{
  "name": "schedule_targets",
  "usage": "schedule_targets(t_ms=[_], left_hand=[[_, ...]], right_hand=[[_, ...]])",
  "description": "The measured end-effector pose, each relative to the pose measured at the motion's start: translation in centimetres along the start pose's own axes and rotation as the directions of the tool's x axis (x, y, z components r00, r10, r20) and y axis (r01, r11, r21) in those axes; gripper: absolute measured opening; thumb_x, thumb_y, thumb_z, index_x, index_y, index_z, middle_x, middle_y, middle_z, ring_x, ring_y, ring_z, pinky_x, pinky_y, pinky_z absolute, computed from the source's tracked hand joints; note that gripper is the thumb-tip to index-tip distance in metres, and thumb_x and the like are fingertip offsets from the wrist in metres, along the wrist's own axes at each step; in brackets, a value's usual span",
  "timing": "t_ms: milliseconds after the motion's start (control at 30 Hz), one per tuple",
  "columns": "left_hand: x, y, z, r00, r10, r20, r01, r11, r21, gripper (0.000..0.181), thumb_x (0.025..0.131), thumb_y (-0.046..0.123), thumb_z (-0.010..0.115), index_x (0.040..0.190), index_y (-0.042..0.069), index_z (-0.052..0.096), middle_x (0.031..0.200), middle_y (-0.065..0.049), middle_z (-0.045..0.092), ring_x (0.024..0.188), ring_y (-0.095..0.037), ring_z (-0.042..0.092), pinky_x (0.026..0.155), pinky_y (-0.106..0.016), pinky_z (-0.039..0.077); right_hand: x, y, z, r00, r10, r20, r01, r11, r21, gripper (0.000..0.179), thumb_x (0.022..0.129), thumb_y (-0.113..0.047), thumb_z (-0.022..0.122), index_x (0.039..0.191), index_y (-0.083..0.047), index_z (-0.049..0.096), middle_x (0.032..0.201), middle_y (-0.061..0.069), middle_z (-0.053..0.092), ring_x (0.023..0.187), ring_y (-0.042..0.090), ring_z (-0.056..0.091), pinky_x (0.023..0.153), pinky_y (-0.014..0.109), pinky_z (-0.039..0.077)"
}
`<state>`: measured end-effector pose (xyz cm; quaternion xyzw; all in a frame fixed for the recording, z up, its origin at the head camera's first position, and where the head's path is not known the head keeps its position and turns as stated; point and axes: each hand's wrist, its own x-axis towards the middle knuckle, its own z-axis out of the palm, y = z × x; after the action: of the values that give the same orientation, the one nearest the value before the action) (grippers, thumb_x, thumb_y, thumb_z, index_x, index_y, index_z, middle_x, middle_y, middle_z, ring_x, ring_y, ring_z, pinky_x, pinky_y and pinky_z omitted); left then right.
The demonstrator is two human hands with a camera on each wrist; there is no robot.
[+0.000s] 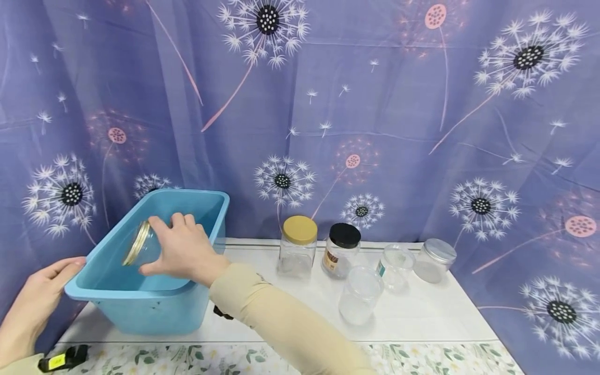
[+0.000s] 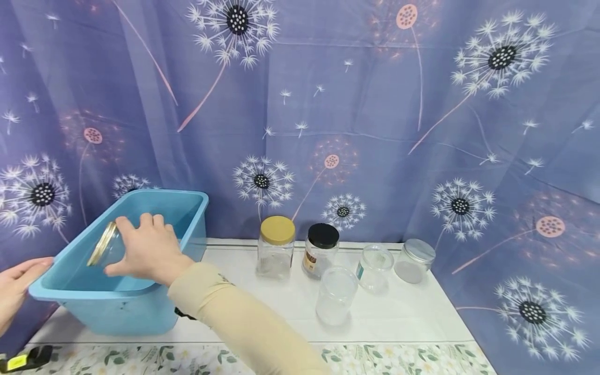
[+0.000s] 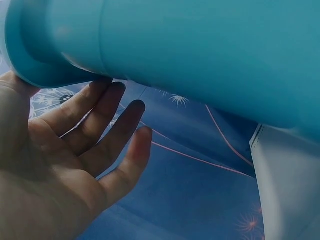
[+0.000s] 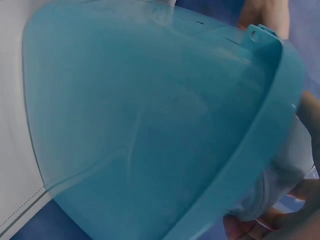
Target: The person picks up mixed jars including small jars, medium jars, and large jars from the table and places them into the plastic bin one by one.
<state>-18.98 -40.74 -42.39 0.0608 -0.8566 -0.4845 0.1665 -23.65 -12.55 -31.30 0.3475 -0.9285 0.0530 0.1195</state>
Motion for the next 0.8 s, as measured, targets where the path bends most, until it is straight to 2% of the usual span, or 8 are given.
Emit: schedule_targets(t_ms=[67,167,233,300,433,633,700,800], left_hand=[[0.1,0.0,0.0,1.000,-0.001,0.001,0.001,1.000,0.004,0.059,0.103,0.038,0.049,0.139,-0.009,0.045,0.091,0.040,0.043,0.090,0.014,0.035,0.100,-0.073,0.020],[0.1,0.1,0.0,1.000,-0.022,0.011,0.022,1.000,0.016,0.066,0.103,0.041,0.047,0.139,-0.014,0.040,0.092,0.038,0.041,0.110,-0.006,0.046,0.097,-0.075,0.021],[0.1,0.2,0.0,0.999,-0.032,0.010,0.031,0.999,0.025,0.067,0.103,0.041,0.046,0.139,-0.015,0.039,0.092,0.037,0.040,0.112,-0.012,0.045,0.097,-0.075,0.022],[0.1,0.3,0.0,1.000,-0.031,0.005,0.031,0.999,0.026,0.066,0.103,0.041,0.046,0.140,-0.013,0.041,0.092,0.038,0.039,0.111,-0.010,0.046,0.096,-0.075,0.022],[0.0,0.2,-0.1,1.000,-0.022,-0.005,0.022,1.000,0.006,0.061,0.102,0.040,0.049,0.139,-0.009,0.045,0.093,0.041,0.040,0.097,0.014,0.035,0.100,-0.073,0.018],[-0.1,0.1,-0.3,1.000,-0.020,0.000,0.020,1.000,0.019,0.064,0.103,0.041,0.048,0.140,-0.010,0.042,0.096,0.039,0.040,0.118,0.002,0.039,0.101,-0.074,0.017],[-0.2,0.2,-0.3,1.000,-0.012,0.001,0.012,1.000,0.004,0.058,0.103,0.040,0.048,0.139,-0.005,0.048,0.096,0.039,0.042,0.114,0.004,0.041,0.101,-0.073,0.016],[-0.2,0.6,-0.2,1.000,-0.011,0.002,0.011,1.000,-0.017,0.046,0.102,0.039,0.051,0.132,0.004,0.057,0.090,0.039,0.045,0.091,0.015,0.036,0.101,-0.072,0.017]], right_hand=[[0.7,-0.7,0.5,0.999,0.020,0.047,-0.019,1.000,-0.013,0.090,0.075,-0.076,0.064,0.150,-0.038,0.030,0.128,-0.004,0.045,0.106,0.012,0.041,0.082,0.025,0.040],[1.4,-1.5,1.2,0.993,0.053,0.105,-0.051,0.998,-0.022,0.088,0.074,-0.077,0.064,0.147,-0.042,0.031,0.132,-0.007,0.043,0.113,0.012,0.040,0.089,0.027,0.040],[1.7,-2.0,1.6,0.989,0.070,0.133,-0.066,0.997,-0.034,0.086,0.073,-0.078,0.064,0.146,-0.044,0.032,0.133,-0.009,0.042,0.115,0.011,0.039,0.091,0.027,0.040],[1.9,-2.2,1.9,0.985,0.082,0.152,-0.077,0.996,-0.040,0.085,0.072,-0.078,0.064,0.144,-0.045,0.034,0.133,-0.010,0.042,0.116,0.011,0.039,0.092,0.028,0.039],[2.0,-2.6,2.3,0.978,0.096,0.185,-0.087,0.995,-0.052,0.083,0.071,-0.077,0.066,0.142,-0.045,0.037,0.134,-0.011,0.042,0.118,0.011,0.039,0.093,0.029,0.040],[2.1,-2.6,2.7,0.971,0.111,0.213,-0.098,0.993,-0.067,0.077,0.071,-0.077,0.066,0.136,-0.041,0.044,0.130,-0.010,0.045,0.117,0.012,0.041,0.091,0.029,0.041],[2.1,-2.6,2.9,0.968,0.115,0.222,-0.101,0.992,-0.074,0.074,0.072,-0.076,0.066,0.134,-0.041,0.046,0.129,-0.009,0.045,0.117,0.013,0.041,0.090,0.030,0.042],[2.1,-2.6,3.2,0.965,0.117,0.234,-0.101,0.992,-0.080,0.071,0.073,-0.074,0.067,0.132,-0.039,0.049,0.129,-0.009,0.046,0.116,0.012,0.041,0.089,0.030,0.043]])
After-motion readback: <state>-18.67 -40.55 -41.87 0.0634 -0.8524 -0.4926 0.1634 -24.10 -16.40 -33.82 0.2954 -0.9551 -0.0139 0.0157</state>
